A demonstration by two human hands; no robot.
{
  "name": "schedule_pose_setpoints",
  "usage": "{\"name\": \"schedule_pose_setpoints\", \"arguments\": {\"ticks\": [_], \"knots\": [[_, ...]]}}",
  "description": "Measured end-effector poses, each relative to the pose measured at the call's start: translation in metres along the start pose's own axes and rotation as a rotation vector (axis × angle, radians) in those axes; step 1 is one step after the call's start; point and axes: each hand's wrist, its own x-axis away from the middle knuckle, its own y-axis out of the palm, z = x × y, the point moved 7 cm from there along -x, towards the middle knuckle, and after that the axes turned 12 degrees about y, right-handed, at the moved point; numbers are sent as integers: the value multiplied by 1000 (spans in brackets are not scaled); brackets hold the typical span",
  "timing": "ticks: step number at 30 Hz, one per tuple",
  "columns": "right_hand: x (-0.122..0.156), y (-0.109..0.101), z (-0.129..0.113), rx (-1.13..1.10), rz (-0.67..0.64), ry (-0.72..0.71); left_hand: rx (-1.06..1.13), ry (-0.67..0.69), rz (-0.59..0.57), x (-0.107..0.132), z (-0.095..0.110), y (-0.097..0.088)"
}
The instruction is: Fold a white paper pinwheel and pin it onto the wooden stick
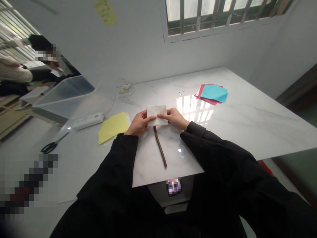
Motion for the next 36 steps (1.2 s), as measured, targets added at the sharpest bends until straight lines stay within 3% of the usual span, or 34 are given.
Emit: {"name": "schedule_pose_setpoints", "arguments": {"ticks": [13, 27, 36], "knots": [[-2, 0, 0, -21, 5, -36, -50, -29, 64, 1, -1, -6], [1, 1, -4, 3, 5, -26, -173, -30, 51, 1, -3, -12], [-5, 2, 3, 17, -12, -65, -217, 12, 37, 3, 6, -8]]}}
